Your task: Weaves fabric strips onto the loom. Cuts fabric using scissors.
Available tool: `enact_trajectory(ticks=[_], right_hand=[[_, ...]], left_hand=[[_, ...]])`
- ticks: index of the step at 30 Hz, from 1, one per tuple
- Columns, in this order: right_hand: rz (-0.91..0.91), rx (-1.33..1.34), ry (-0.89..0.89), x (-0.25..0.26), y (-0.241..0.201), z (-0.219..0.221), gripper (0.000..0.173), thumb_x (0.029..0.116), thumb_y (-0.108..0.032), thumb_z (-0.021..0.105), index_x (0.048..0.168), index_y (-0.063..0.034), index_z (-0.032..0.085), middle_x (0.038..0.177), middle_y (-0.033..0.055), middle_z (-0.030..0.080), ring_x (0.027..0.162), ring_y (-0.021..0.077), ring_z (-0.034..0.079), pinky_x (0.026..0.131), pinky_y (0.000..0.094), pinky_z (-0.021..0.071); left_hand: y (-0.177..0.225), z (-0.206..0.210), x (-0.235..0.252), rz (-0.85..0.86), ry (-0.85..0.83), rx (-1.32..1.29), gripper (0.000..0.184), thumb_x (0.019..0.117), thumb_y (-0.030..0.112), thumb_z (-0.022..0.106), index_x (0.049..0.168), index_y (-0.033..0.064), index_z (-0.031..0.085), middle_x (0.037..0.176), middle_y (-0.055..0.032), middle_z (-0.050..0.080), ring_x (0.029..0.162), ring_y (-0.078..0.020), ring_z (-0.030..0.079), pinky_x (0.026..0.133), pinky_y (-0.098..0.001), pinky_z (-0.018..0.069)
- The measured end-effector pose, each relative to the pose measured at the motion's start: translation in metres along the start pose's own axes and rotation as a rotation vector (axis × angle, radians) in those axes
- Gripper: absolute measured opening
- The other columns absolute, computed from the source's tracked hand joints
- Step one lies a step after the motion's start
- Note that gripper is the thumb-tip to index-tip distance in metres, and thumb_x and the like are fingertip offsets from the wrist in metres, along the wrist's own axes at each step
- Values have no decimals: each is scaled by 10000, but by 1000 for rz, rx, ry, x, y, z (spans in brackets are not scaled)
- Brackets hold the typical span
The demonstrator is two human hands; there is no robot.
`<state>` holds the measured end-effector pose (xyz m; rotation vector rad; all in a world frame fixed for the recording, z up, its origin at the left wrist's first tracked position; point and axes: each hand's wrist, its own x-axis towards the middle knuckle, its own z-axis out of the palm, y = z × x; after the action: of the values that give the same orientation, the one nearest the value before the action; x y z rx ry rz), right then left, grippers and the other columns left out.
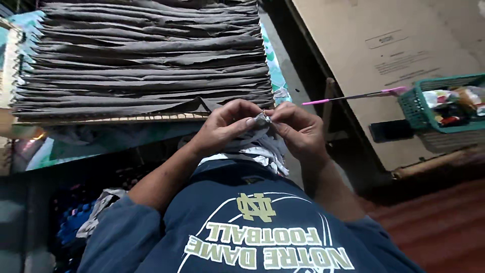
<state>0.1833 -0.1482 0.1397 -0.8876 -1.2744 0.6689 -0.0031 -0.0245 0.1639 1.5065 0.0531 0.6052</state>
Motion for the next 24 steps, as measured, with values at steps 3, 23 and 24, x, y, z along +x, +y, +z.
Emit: enact_trajectory(ticks=[3,23,24], right_hand=[[-14,0,0,1,-3,3,120,938,-41,662,1029,-82,728,996,-45,664,968,67,646,911,285,575],[-23,27,-67,9,-10,24,113,939,-28,652,1029,-48,718,984,-24,649,920,61,638,855,255,578],[-24,18,-66,9,-12,24,107,940,-31,654,1024,-50,718,982,-25,650,917,59,638,850,251,577]], left_hand=[[6,1,-4,89,43,15,241,974,-3,589,1210,43,591,1094,24,665,989,-56,642,894,-257,553],[17,4,-29,-151,67,146,86,965,99,609,1043,71,584,871,4,616,735,-42,591,654,-182,512],[17,4,-30,-158,59,125,88,960,98,617,1037,75,581,868,4,617,734,-44,594,652,-181,513]])
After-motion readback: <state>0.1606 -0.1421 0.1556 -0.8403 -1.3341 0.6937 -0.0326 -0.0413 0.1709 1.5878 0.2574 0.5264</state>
